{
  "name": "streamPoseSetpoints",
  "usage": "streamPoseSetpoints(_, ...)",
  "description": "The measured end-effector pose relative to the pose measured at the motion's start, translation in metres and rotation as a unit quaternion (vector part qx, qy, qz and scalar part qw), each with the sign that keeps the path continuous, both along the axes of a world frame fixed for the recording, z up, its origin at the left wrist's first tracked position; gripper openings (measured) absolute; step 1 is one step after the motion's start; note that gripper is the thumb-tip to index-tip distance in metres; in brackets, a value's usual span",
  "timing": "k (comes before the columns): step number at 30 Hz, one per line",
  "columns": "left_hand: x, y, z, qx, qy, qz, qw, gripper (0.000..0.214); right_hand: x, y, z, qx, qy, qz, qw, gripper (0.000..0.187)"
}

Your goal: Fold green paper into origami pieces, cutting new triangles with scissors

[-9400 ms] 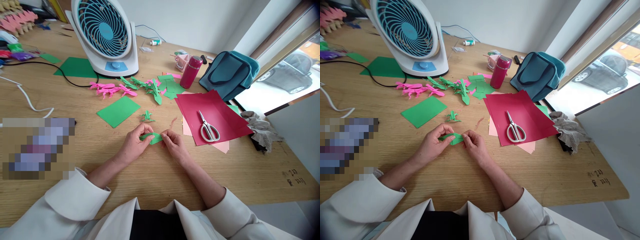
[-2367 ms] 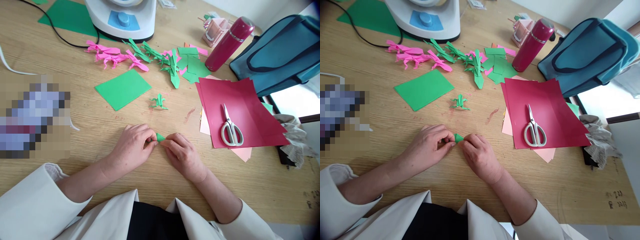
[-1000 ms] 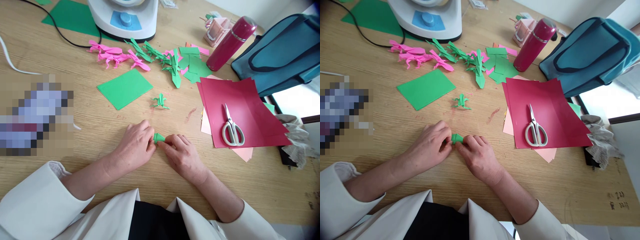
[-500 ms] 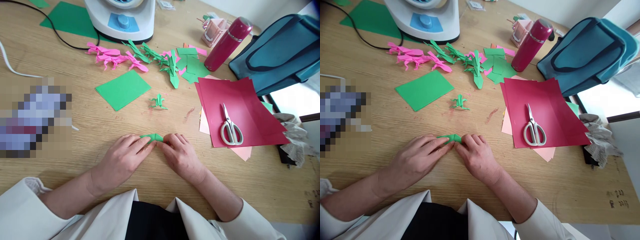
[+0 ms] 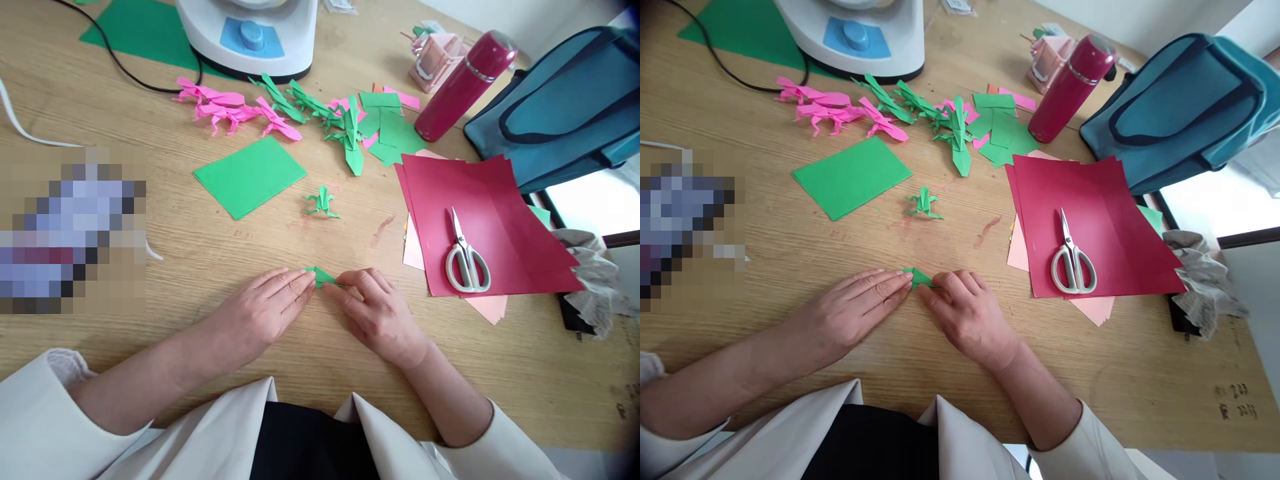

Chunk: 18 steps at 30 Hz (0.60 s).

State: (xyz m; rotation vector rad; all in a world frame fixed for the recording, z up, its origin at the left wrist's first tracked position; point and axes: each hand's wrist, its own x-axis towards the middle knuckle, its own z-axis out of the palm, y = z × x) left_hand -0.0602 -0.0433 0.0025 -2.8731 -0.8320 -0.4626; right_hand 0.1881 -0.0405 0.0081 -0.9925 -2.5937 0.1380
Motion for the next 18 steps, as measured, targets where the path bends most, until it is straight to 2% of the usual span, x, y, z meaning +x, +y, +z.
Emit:
streamPoseSetpoints(9,0.0010,-0.0012,0.0026,-0.017,0.026,-0.001,1.000,0.043,-0.0039,-0.0056,0.0034,0.053,-0.077,0.010,0.996,0.029)
streamPoseSetpoints(18,-0.0026,0.0000,-0.0001,-0.013,0.014,-0.016,1.000,0.045,-0.0090,-0.0066,0.0068,0.010,-0.094,-0.005,0.996,0.031)
